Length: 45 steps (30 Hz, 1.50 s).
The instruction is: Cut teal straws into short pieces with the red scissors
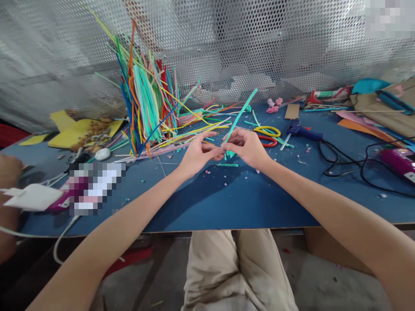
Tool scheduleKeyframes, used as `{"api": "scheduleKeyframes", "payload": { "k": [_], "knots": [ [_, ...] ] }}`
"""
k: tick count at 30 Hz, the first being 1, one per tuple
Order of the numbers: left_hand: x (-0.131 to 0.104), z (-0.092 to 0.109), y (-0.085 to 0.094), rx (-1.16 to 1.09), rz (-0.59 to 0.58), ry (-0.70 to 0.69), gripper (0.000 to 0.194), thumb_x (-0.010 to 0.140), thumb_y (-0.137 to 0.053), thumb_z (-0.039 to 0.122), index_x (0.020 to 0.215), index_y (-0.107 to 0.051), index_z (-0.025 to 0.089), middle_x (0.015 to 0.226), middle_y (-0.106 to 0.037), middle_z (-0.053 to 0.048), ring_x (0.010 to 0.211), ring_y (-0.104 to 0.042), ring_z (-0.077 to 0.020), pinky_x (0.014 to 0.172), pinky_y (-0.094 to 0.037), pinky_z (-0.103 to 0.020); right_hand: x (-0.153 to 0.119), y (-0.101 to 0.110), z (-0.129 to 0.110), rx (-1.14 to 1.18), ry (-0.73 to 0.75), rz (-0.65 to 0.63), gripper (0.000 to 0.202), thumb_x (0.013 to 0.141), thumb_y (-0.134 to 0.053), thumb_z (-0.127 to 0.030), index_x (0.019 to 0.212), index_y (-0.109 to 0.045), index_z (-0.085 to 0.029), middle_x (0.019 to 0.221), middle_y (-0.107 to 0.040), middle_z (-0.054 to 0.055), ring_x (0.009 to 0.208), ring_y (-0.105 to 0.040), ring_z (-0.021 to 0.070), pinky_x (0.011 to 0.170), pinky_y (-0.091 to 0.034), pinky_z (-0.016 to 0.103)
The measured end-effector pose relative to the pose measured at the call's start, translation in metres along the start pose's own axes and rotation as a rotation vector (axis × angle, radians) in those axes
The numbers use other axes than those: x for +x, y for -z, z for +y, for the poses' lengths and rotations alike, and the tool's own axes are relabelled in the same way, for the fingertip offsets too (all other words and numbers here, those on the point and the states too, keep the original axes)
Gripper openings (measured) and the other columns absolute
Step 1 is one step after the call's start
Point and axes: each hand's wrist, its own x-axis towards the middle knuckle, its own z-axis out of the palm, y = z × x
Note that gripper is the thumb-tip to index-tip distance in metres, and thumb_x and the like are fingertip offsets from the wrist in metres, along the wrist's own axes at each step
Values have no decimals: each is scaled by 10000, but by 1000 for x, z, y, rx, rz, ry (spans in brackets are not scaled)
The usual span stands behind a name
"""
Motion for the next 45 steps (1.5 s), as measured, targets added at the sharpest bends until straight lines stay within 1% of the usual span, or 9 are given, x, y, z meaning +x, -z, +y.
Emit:
{"api": "scheduleKeyframes", "payload": {
  "k": [12, 16, 22, 29, 34, 38, 40, 42, 45],
  "knots": [
    [1, 4, 7, 618, -105, -250, 404, 918, -736, 308, 1247, -521, 214, 893, -786, -20, 791, -745, -166, 782, -579, -296, 0, -1, -5, -61, -4, -43, 170, 768, -792, -278, 841, -664, -194, 787, -731, 29, 720, -681, 192, 693, -527, 369],
    [3, 0, 5, 451, -80, -181, 309, 895, -758, 391, 1063, -618, 173, 854, -774, -51, 736, -738, -164, 733, -592, -296, 0, -1, -5, -74, -7, -16, 224, 766, -819, -349, 816, -662, -197, 720, -691, 16, 657, -640, 176, 659, -520, 370],
    [3, 0, 4, 78, -109, 92, 437, 742, -883, 469, 959, -736, 120, 828, -762, -82, 727, -722, -149, 734, -621, -296, -1, -3, 0, -9, 36, -13, 232, 776, -824, -352, 833, -656, -202, 830, -734, 43, 743, -675, 195, 750, -556, 398],
    [2, -3, 5, 15, -169, 172, 385, 773, -851, 491, 887, -774, 131, 846, -735, -68, 623, -611, -78, 644, -614, -252, 0, -2, -1, -129, 92, -75, 184, 862, -726, -356, 958, -674, -207, 850, -715, 41, 699, -610, 179, 700, -511, 382],
    [1, 2, 3, 91, -74, 94, 386, 805, -808, 521, 929, -761, 158, 925, -743, -74, 650, -574, -82, 595, -597, -223, 17, 39, 2, -633, 230, -238, 365, 840, -713, -411, 1156, -714, -230, 1044, -719, 83, 855, -628, 232, 823, -509, 410],
    [4, 7, 6, 129, 107, 19, 332, 867, -744, 492, 989, -745, 183, 982, -758, -70, 655, -571, -88, 520, -534, -184, 34, 90, 33, -1027, 88, -104, 471, 829, -601, -316, 1256, -682, -136, 1186, -692, 182, 1085, -631, 338, 991, -477, 489],
    [7, 7, 10, 140, 177, -17, 319, 884, -727, 482, 981, -740, 178, 976, -759, -68, 633, -565, -84, 495, -509, -180, 40, 108, 49, -1176, -33, -165, 558, 788, -606, -308, 1307, -650, -108, 1177, -684, 199, 1101, -615, 376, 995, -468, 517],
    [10, 6, 15, 153, 215, -48, 304, 896, -718, 466, 956, -736, 169, 957, -759, -67, 599, -547, -77, 473, -484, -180, 45, 117, 60, -1205, -124, -246, 570, 791, -592, -312, 1333, -629, -140, 1137, -683, 166, 1065, -620, 357, 973, -481, 496],
    [13, 2, 19, 186, 236, -71, 283, 916, -700, 445, 941, -730, 164, 937, -758, -65, 568, -531, -68, 460, -460, -181, 50, 119, 67, -1233, -159, -177, 612, 785, -634, -371, 1354, -597, -150, 1239, -618, 189, 1187, -561, 386, 1025, -459, 512]
  ]
}}
